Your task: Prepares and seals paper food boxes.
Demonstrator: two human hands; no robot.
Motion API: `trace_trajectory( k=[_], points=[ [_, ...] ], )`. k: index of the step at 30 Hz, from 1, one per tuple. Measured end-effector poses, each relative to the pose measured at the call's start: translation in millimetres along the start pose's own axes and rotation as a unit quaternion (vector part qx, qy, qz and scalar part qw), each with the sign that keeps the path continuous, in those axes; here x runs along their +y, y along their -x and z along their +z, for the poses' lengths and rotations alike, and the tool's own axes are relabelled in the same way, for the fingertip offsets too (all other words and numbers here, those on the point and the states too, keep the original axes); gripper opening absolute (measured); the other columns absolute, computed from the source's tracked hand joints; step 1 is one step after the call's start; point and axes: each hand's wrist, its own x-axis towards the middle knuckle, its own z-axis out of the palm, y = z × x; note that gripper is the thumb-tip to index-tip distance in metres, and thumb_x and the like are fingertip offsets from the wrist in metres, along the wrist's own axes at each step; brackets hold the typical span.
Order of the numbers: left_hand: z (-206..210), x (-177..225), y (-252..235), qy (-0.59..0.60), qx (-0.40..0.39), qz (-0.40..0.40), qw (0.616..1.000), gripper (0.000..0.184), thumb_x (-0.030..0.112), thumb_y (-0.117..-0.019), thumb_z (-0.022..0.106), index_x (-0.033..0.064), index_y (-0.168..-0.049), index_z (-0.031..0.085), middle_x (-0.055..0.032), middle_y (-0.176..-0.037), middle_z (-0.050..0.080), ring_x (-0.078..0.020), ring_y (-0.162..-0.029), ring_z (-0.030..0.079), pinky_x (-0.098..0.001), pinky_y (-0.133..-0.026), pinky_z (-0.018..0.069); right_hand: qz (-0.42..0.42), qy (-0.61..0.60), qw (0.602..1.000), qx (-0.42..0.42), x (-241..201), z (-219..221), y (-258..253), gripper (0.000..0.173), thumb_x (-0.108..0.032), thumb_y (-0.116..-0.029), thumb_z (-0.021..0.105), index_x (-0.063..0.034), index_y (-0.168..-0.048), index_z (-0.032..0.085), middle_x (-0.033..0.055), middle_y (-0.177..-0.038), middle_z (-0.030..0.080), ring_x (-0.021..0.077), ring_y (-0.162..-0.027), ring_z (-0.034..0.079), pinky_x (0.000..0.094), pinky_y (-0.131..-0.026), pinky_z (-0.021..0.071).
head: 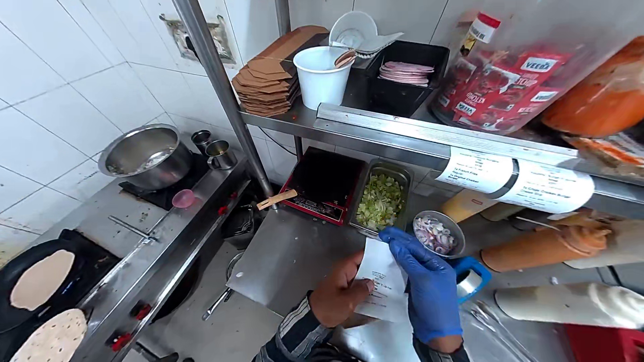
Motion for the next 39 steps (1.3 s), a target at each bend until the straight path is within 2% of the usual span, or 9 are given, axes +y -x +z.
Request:
trace_trajectory(
  k=[5,9,13,16,21,25,29,34,39],
  points=[
    [5.8,-31.5,32.5,-0.141,0.006,-0.047,0.989,0.038,-0.004,-0.0971,0.054,-0.0144,-0.133,0.052,-0.0195,-0.121,0.069,-0.0169,-0.108,0.07,-0.0356,-0.097,0.0584,0.043,-0.026,0.999,0.014,22.6,-17.1,34.1,0.026,-0.006,-0.1009,0.053,-0.0018,-0.094,0.078,0.0098,-0.093,0.077,0.0167,-0.088,0.072,0.0314,-0.077,0.0608],
    [-10.8,-29.1,47.9,-0.355,0.082,0.063,0.929,0.028,0.016,-0.0969,0.066,0.0017,-0.121,0.07,-0.0116,-0.111,0.072,-0.0165,-0.099,0.069,-0.0334,-0.083,0.0597,0.015,0.012,0.999,0.035,42.7,-51.7,61.1,0.03,-0.001,-0.1003,0.049,-0.0059,-0.086,0.075,0.0025,-0.089,0.076,0.0097,-0.083,0.071,0.0249,-0.076,0.0591],
    [-28.7,-23.8,23.5,-0.421,0.062,-0.022,0.905,0.035,0.028,-0.1042,0.056,0.0072,-0.13,0.068,-0.0109,-0.126,0.068,-0.0215,-0.118,0.064,-0.0408,-0.099,0.0549,0.043,0.064,0.996,-0.038,76.9,-53.0,69.5,0.026,-0.004,-0.0988,0.055,-0.0044,-0.085,0.077,0.0035,-0.084,0.077,0.009,-0.076,0.071,0.0252,-0.071,0.0593],
    [-27.4,-31.8,-3.3,-0.402,-0.04,-0.117,0.907,0.042,0.033,-0.1078,0.051,0.0014,-0.131,0.067,-0.0171,-0.126,0.067,-0.0262,-0.117,0.065,-0.0437,-0.105,0.0511,0.093,0.104,0.989,-0.052,97.4,-30.9,56.7,0.023,-0.011,-0.0973,0.064,-0.0074,-0.079,0.077,0.0004,-0.076,0.075,0.0064,-0.07,0.068,0.0259,-0.068,0.0572],
    [-25.1,-34.6,-30.2,-0.457,-0.072,-0.173,0.87,0.03,0.022,-0.099,0.069,-0.0016,-0.117,0.071,-0.019,-0.111,0.069,-0.0296,-0.1,0.068,-0.0457,-0.094,0.0544,0.282,0.218,0.934,0.021,115.1,-14.6,34.5,0.04,-0.035,-0.088,0.082,-0.0056,-0.066,0.066,0.002,-0.058,0.056,0.0127,-0.053,0.05,0.0371,-0.055,0.0432],
    [-36.0,-40.5,1.4,-0.46,0.05,-0.101,0.881,0.032,0.027,-0.0926,0.077,0.0019,-0.113,0.072,-0.0138,-0.109,0.071,-0.0233,-0.097,0.07,-0.0418,-0.088,0.0591,0.303,0.248,0.92,0.002,139.7,-42.9,50.5,0.044,-0.051,-0.0846,0.081,-0.0075,-0.08,0.077,0.0067,-0.07,0.069,0.02,-0.064,0.063,0.0465,-0.063,0.053],
    [-33.3,-57.2,77.0,-0.4,0.331,-0.021,0.854,0.027,0.027,-0.0876,0.081,0.0023,-0.092,0.07,-0.0051,-0.084,0.069,-0.0117,-0.069,0.066,-0.029,-0.063,0.0583,0.22,0.311,0.925,-0.006,142.6,-66.4,69.6,0.037,-0.042,-0.0872,0.079,-0.0067,-0.099,0.076,0.0095,-0.087,0.074,0.0276,-0.082,0.071,0.0576,-0.077,0.0554],
    [4.3,-87.0,92.8,-0.319,0.379,0.03,0.868,0.034,0.018,-0.0807,0.087,-0.0028,-0.104,0.074,-0.012,-0.104,0.072,-0.0119,-0.075,0.071,-0.0279,-0.066,0.0637,-0.065,0.306,0.946,0.087,110.2,-77.7,56.0,0.039,-0.024,-0.0867,0.075,0.003,-0.114,0.068,0.0212,-0.115,0.068,0.0335,-0.108,0.065,0.0498,-0.088,0.0544],
    [-0.5,-90.2,75.2,-0.188,0.384,-0.098,0.898,0.051,0.01,-0.0847,0.083,-0.0006,-0.131,0.063,-0.0106,-0.116,0.074,-0.0159,-0.073,0.073,-0.032,-0.069,0.0647,-0.261,0.313,0.89,-0.205,79.7,-54.5,10.0,0.039,-0.045,-0.0927,0.07,-0.0194,-0.121,0.076,0.0024,-0.132,0.068,0.0267,-0.134,0.055,0.0524,-0.112,0.045]
  ],
)
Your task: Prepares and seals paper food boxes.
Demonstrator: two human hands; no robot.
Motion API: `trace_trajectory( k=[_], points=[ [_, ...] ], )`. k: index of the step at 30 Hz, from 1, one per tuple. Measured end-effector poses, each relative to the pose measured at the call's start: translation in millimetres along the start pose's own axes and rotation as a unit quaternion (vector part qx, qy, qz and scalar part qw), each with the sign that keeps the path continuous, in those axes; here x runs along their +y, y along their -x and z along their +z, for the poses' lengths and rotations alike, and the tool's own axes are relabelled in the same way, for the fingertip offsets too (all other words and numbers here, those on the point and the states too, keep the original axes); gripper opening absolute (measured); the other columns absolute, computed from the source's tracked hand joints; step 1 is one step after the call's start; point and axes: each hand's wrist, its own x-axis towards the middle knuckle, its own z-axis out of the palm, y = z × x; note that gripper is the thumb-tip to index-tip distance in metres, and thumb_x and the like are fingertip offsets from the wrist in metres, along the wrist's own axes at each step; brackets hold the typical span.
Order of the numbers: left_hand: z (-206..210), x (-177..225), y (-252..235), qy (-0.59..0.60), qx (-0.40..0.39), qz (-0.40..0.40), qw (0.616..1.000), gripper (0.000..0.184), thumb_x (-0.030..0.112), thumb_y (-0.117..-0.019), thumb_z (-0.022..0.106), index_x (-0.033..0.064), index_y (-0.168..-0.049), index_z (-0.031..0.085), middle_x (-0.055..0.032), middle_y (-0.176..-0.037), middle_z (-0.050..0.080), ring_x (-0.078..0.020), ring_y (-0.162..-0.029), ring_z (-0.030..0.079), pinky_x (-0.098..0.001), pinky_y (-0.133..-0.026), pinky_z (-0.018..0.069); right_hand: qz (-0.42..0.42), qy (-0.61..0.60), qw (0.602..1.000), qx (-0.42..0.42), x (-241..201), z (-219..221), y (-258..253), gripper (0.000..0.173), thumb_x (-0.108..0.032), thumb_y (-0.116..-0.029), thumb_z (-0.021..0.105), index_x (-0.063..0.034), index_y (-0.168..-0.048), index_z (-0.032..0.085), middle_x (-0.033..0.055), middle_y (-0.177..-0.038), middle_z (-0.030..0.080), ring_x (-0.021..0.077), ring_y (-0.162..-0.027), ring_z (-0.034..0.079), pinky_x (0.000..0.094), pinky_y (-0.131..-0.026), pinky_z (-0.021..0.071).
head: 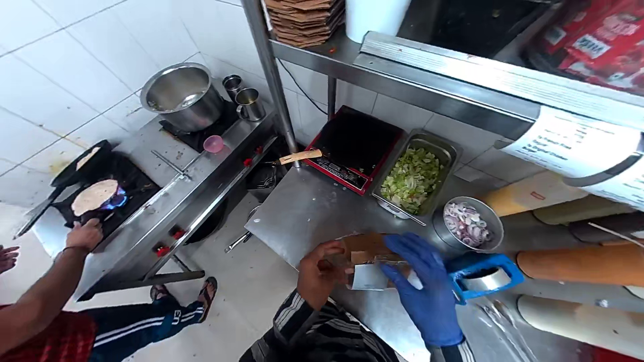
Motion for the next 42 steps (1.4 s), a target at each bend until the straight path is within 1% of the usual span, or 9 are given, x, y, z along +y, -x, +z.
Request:
trace_trajectory(
  k=[4,9,15,21,26,30,34,38,42],
  points=[
    [-0.6,-9.2,-4.1,0.076,-0.008,-0.014,0.997,0.028,0.001,-0.0886,0.076,-0.0072,-0.114,0.067,-0.0119,-0.096,0.075,-0.0187,-0.08,0.075,-0.034,-0.076,0.0657,-0.04,0.082,0.971,-0.219,-12.5,22.3,-40.5,0.018,-0.028,-0.0943,0.073,-0.0208,-0.109,0.08,-0.0007,-0.115,0.076,0.0209,-0.112,0.07,0.0493,-0.095,0.0571],
    [16.9,-25.7,-16.5,0.141,0.058,-0.006,0.988,0.025,-0.005,-0.0858,0.077,-0.0058,-0.105,0.061,-0.0124,-0.093,0.075,-0.0192,-0.081,0.075,-0.0344,-0.077,0.0641,-0.005,0.088,0.967,-0.238,-14.9,21.4,-47.1,0.011,-0.02,-0.0939,0.072,-0.0183,-0.098,0.082,0.0008,-0.104,0.078,0.0204,-0.096,0.075,0.0498,-0.082,0.0602],
    [18.2,-33.2,-20.2,0.174,0.001,-0.026,0.984,0.012,-0.003,-0.09,0.072,-0.0079,-0.101,0.072,-0.0131,-0.1,0.075,-0.0156,-0.087,0.073,-0.0331,-0.081,0.0634,0.014,0.054,0.967,-0.249,-7.3,14.5,-49.0,0.013,-0.025,-0.0943,0.072,-0.0203,-0.1,0.082,-0.0023,-0.106,0.078,0.0145,-0.099,0.073,0.0437,-0.087,0.0605],
    [17.1,-32.6,-8.5,0.106,-0.089,0.139,0.981,0.02,0.001,-0.0964,0.059,-0.0107,-0.108,0.071,-0.0161,-0.114,0.071,-0.0122,-0.105,0.069,-0.0307,-0.09,0.0594,0.028,0.073,0.958,-0.275,-14.2,13.8,-49.0,0.019,-0.03,-0.0995,0.066,-0.0212,-0.107,0.081,0.0002,-0.114,0.076,0.0189,-0.106,0.072,0.0471,-0.09,0.0583],
    [23.3,-19.3,-6.4,-0.001,-0.019,0.121,0.992,0.017,0.009,-0.0871,0.078,-0.0041,-0.097,0.076,-0.0152,-0.106,0.073,-0.0164,-0.094,0.073,-0.0327,-0.081,0.0639,0.038,0.079,0.942,-0.323,-24.9,11.0,-49.6,0.03,-0.035,-0.1048,0.056,-0.0182,-0.119,0.077,0.0053,-0.125,0.072,0.0257,-0.119,0.067,0.0494,-0.099,0.0535],
    [25.5,-22.6,-20.3,-0.078,0.0,0.176,0.981,0.01,0.008,-0.0842,0.075,-0.0019,-0.085,0.075,-0.0073,-0.085,0.07,-0.0061,-0.075,0.067,-0.0228,-0.069,0.0599,0.015,0.08,0.946,-0.313,-16.1,15.0,-43.3,0.032,-0.036,-0.1061,0.053,-0.0172,-0.12,0.075,0.0068,-0.125,0.071,0.0267,-0.121,0.065,0.0488,-0.102,0.0515],
    [25.0,-27.6,-26.1,-0.103,-0.008,0.21,0.972,0.008,0.009,-0.0838,0.074,0.0007,-0.082,0.075,-0.0036,-0.082,0.07,-0.0032,-0.071,0.066,-0.02,-0.065,0.0583,-0.041,0.086,0.965,-0.245,6.2,28.0,-30.1,0.026,-0.036,-0.1045,0.056,-0.0207,-0.112,0.075,0.0016,-0.118,0.074,0.0218,-0.112,0.069,0.0442,-0.094,0.0558],
    [21.6,-30.6,-23.9,-0.073,-0.009,0.175,0.982,0.006,0.004,-0.0834,0.076,-0.0003,-0.088,0.077,-0.0045,-0.083,0.071,-0.0047,-0.072,0.066,-0.0211,-0.064,0.0583,-0.046,0.113,0.968,-0.218,6.5,33.6,-28.5,0.032,-0.034,-0.1013,0.062,-0.0188,-0.128,0.07,0.0056,-0.127,0.07,0.025,-0.119,0.066,0.0431,-0.099,0.0546],
    [24.2,-19.7,-17.6,-0.023,0.011,0.148,0.989,0.015,-0.007,-0.0823,0.072,-0.0056,-0.097,0.075,-0.0057,-0.091,0.073,-0.0071,-0.083,0.071,-0.0259,-0.078,0.0622,-0.012,0.154,0.968,-0.199,-14.0,8.1,-34.1,0.053,-0.049,-0.095,0.066,-0.0158,-0.136,0.066,0.0101,-0.14,0.063,0.0306,-0.137,0.053,0.0482,-0.114,0.0407]
  ],
)
